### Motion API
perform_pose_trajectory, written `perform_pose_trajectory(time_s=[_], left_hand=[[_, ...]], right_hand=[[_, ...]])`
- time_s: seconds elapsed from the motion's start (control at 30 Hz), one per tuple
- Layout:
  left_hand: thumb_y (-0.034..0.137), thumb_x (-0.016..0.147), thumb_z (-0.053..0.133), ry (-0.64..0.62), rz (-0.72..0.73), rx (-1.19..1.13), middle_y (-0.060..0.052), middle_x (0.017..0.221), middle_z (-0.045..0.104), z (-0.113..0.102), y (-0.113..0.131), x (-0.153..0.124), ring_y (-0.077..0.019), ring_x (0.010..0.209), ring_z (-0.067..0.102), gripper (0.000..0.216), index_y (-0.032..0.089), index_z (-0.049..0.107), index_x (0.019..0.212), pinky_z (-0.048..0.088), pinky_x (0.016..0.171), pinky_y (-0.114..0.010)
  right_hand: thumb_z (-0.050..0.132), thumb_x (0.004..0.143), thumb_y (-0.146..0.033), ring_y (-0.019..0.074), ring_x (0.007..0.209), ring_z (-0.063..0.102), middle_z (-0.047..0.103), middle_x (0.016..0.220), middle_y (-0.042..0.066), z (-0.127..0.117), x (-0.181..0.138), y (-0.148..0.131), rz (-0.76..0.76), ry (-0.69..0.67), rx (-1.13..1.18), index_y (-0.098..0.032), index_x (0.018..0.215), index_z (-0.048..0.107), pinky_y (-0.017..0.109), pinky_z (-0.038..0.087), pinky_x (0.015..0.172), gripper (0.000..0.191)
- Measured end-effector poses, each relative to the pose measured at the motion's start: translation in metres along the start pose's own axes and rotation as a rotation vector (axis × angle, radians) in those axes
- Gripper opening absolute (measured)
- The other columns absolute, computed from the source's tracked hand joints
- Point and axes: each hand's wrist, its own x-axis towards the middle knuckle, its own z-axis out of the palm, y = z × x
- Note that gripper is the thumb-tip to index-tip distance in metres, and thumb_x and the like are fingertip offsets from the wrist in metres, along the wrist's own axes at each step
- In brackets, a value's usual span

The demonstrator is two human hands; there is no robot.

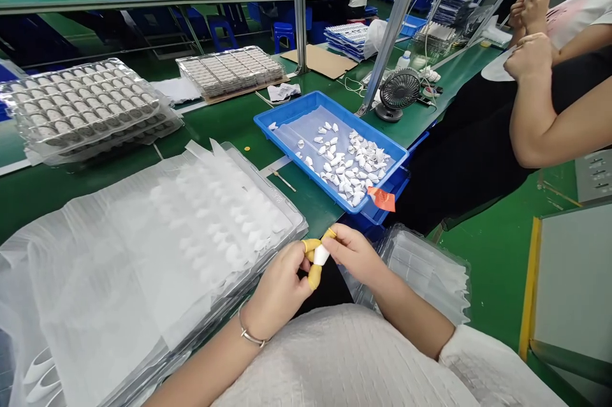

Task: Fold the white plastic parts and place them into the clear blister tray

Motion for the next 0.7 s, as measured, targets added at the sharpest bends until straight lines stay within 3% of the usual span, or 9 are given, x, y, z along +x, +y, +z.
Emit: perform_pose_trajectory(time_s=[0.13, 0.23, 0.3, 0.4, 0.57, 0.7], left_hand=[[0.031, 0.088, 0.054, -0.075, -0.189, -0.472, -0.002, 0.089, 0.057, -0.002, 0.005, 0.006, -0.0143, 0.073, 0.053, 0.036, 0.019, 0.051, 0.122, 0.046, 0.07, -0.029], [0.041, 0.091, 0.052, -0.18, -0.247, -0.718, -0.002, 0.089, 0.056, -0.004, 0.007, 0.008, -0.0107, 0.066, 0.049, 0.031, 0.018, 0.057, 0.111, 0.043, 0.064, -0.025], [0.041, 0.089, 0.056, -0.165, -0.258, -0.78, 0.0, 0.086, 0.055, -0.003, 0.005, 0.008, -0.0093, 0.063, 0.047, 0.03, 0.018, 0.059, 0.107, 0.041, 0.062, -0.024], [0.035, 0.083, 0.064, -0.101, -0.273, -0.733, 0.001, 0.081, 0.054, -0.001, 0.003, 0.008, -0.0105, 0.066, 0.048, 0.031, 0.018, 0.058, 0.109, 0.042, 0.064, -0.024], [0.024, 0.082, 0.058, -0.033, -0.149, -0.354, 0.0, 0.084, 0.056, 0.004, -0.002, 0.003, -0.0153, 0.075, 0.055, 0.023, 0.02, 0.057, 0.106, 0.045, 0.068, -0.028], [0.016, 0.078, 0.055, 0.008, -0.054, -0.09, 0.001, 0.075, 0.055, 0.005, -0.005, -0.002, -0.0154, 0.069, 0.054, 0.018, 0.02, 0.057, 0.095, 0.045, 0.065, -0.029]], right_hand=[[0.058, 0.088, -0.048, 0.01, 0.056, 0.049, 0.054, 0.062, -0.002, -0.002, 0.003, 0.007, -0.017, 0.003, 0.113, -0.018, 0.079, 0.056, 0.023, 0.037, 0.053, 0.031], [0.06, 0.088, -0.046, 0.0115, 0.061, 0.053, 0.059, 0.068, 0.0, -0.003, 0.005, 0.016, -0.046, -0.014, 0.19, -0.018, 0.081, 0.058, 0.024, 0.04, 0.056, 0.028], [0.063, 0.086, -0.045, 0.012, 0.064, 0.053, 0.058, 0.071, 0.0, -0.004, 0.005, 0.019, -0.057, -0.03, 0.19, -0.019, 0.085, 0.06, 0.025, 0.041, 0.058, 0.026], [0.064, 0.084, -0.045, 0.0115, 0.063, 0.048, 0.054, 0.073, -0.001, -0.003, 0.003, 0.016, -0.061, -0.018, 0.127, -0.019, 0.089, 0.06, 0.025, 0.038, 0.058, 0.027], [0.078, 0.07, -0.043, 0.0092, 0.059, 0.034, 0.038, 0.064, -0.005, 0.005, -0.003, 0.001, -0.085, 0.12, -0.265, -0.018, 0.063, 0.044, 0.024, 0.026, 0.053, 0.043], [0.06, 0.086, -0.045, 0.0091, 0.056, 0.035, 0.04, 0.06, -0.005, 0.01, 0.0, 0.002, -0.024, 0.082, -0.183, -0.019, 0.065, 0.044, 0.024, 0.027, 0.052, 0.038]])
